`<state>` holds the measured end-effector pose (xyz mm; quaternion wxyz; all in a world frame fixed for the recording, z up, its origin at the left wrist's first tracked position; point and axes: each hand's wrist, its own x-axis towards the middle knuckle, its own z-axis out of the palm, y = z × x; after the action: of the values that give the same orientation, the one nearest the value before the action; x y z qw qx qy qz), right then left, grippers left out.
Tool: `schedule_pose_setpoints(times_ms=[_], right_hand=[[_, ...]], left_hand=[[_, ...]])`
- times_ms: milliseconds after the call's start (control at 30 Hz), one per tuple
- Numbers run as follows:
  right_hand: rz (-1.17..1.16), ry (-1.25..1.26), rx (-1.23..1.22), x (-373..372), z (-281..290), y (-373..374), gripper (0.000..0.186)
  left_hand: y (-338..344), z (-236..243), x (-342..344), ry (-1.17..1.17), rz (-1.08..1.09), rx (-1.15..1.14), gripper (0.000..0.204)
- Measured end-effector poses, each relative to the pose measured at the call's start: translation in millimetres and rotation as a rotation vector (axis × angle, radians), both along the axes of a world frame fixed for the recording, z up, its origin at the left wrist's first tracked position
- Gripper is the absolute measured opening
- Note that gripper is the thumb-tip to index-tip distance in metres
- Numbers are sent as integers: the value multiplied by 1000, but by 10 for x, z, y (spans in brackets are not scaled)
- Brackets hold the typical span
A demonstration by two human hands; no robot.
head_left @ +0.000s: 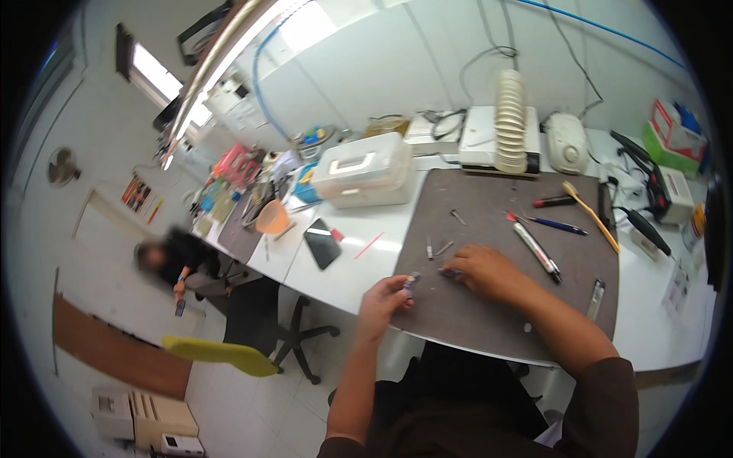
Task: The person cleans a small purple denture with a toothbrush, then uses a rotary tool to grind and shape a small white component attached to it. They repeatedly switch between grinding and brushing to refine the fit and surface of the denture.
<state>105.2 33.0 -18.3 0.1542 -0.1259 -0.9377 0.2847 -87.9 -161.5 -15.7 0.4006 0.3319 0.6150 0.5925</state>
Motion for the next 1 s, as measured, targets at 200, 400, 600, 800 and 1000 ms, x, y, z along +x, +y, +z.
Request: schedule_pose_setpoints(times_ms=[200,400,600,800,1000], right_hand=[[-25,124,-53,163,67,183,31],[92,198,-513,131,96,311,32],[31,259,-550,174,29,410,27],[-235,-44,-130,211,71,433,24],[-248,181,-92,268,102,430,25]], left_hand=[[262,117,118,117,-6,22,36],[565,159,289,95,-102,20,35],[768,129,366,42,-101,76,38],[731,-63,306,1091,-103,76,29],[686,-74,387,1067,37,194,19]])
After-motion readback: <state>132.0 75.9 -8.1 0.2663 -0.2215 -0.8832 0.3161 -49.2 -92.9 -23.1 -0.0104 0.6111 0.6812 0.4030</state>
